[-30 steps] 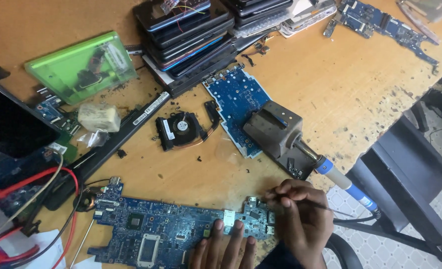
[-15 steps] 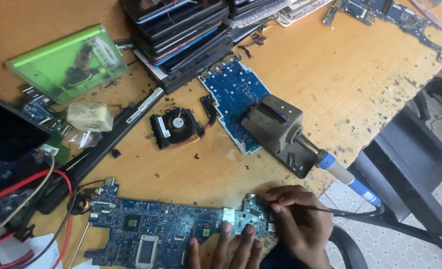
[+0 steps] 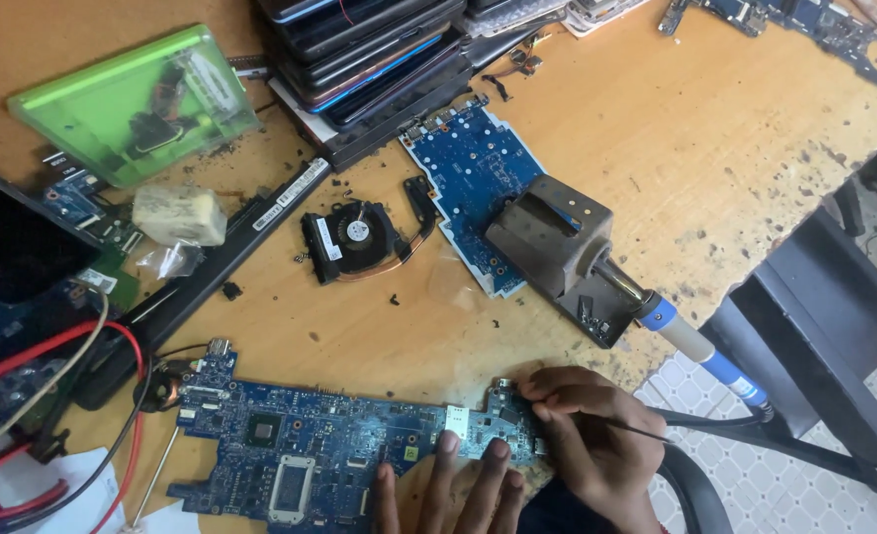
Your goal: Soldering and inspecting components on a laptop motherboard using a soldering iron and a probe.
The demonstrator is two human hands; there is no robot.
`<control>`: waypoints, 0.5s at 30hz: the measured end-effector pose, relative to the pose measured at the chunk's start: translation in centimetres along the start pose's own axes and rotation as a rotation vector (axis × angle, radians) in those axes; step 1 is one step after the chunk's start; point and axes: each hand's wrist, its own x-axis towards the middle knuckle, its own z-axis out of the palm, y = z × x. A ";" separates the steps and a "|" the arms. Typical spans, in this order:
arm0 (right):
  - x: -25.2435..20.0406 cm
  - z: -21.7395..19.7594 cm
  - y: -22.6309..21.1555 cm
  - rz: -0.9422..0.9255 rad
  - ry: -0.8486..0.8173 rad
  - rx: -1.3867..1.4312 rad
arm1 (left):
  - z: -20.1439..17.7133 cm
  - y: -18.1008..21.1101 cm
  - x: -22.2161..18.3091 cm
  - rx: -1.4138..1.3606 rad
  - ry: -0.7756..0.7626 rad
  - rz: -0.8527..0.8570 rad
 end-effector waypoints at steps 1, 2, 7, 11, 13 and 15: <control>-0.1 0.0 0.1 0.001 0.001 -0.001 | 0.0 -0.2 0.0 -0.001 0.000 0.001; -0.2 -0.1 0.1 0.003 0.007 0.010 | -0.1 -0.4 0.0 0.017 -0.010 0.028; -0.3 -0.1 0.2 0.010 0.018 -0.027 | -0.3 -0.6 0.2 0.023 -0.019 0.057; -0.3 -0.2 0.0 0.028 0.006 -0.020 | 0.0 -0.5 -0.1 0.037 -0.024 0.061; -0.4 -0.1 0.0 0.039 0.006 -0.018 | 0.1 -0.3 -0.2 0.034 -0.027 0.052; -0.6 0.0 0.3 0.016 0.025 -0.050 | 0.1 -0.2 0.1 0.045 0.013 0.031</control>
